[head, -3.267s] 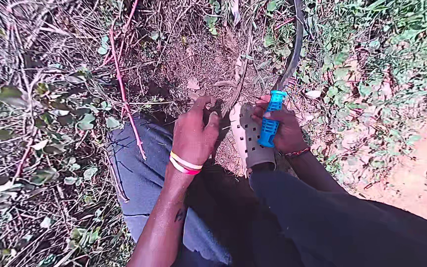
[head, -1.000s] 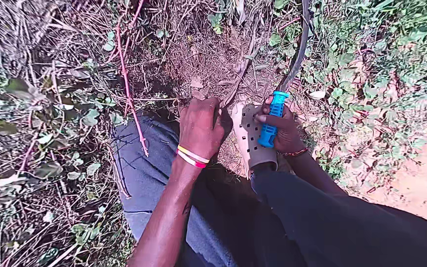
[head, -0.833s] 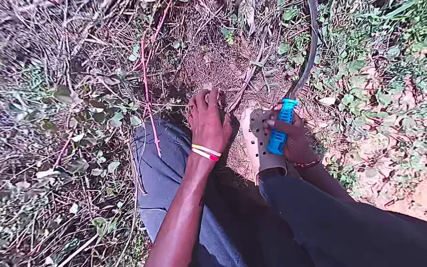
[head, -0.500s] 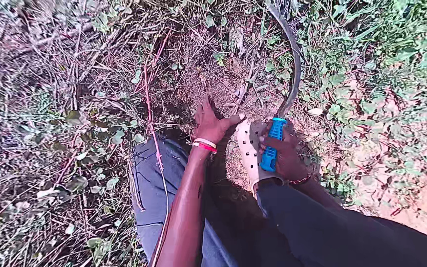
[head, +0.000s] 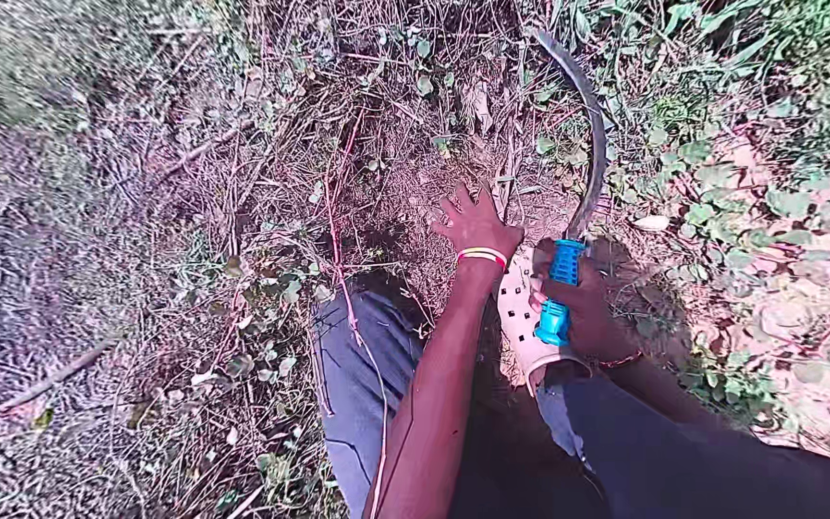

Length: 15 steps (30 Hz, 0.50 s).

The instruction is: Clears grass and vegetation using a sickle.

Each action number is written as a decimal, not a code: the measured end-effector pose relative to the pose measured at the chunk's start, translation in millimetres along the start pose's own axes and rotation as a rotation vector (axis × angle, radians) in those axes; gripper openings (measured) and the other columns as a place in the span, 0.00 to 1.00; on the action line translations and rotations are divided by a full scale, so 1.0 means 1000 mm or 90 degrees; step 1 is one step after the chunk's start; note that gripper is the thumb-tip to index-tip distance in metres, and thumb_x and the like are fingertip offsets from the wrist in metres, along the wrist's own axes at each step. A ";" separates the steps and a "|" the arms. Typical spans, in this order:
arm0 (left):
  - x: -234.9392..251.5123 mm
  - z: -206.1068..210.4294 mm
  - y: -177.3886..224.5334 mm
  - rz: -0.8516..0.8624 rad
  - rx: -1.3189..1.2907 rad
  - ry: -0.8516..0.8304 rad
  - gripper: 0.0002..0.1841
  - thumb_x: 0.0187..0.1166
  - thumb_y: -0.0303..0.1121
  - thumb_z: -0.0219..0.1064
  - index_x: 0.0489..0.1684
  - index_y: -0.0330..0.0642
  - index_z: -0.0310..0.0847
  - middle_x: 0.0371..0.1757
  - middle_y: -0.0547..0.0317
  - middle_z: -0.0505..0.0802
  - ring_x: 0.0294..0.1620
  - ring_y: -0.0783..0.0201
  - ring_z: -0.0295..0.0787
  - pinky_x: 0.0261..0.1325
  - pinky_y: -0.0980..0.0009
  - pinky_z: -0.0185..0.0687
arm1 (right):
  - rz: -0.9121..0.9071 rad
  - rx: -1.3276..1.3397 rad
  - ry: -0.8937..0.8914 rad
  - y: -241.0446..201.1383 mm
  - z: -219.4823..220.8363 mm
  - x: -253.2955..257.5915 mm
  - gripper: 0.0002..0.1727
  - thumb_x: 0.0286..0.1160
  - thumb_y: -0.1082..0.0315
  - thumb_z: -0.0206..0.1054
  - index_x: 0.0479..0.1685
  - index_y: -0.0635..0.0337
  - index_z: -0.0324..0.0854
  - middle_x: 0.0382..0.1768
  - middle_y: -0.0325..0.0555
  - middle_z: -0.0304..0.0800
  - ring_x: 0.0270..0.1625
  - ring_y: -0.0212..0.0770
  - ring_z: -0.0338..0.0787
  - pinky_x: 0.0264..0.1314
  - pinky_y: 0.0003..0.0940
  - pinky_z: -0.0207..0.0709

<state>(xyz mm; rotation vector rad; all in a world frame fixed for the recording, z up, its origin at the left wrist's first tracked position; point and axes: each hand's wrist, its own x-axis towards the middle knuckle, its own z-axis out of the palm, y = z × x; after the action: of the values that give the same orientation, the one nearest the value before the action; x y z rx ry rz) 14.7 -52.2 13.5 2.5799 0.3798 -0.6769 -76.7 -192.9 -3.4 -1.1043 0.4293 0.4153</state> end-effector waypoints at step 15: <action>0.016 -0.004 -0.011 -0.055 -0.002 -0.012 0.39 0.65 0.45 0.82 0.84 0.63 0.75 0.92 0.45 0.63 0.88 0.31 0.58 0.71 0.25 0.66 | 0.016 0.015 0.026 0.001 0.002 0.001 0.22 0.55 0.77 0.65 0.52 0.58 0.69 0.28 0.35 0.83 0.21 0.31 0.84 0.24 0.27 0.84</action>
<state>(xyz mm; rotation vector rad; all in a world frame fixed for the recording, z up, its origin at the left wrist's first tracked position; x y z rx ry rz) 25.4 -38.1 4.6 2.5641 0.4888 -0.7284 -76.4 -190.9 -3.9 -1.0866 0.4832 0.4098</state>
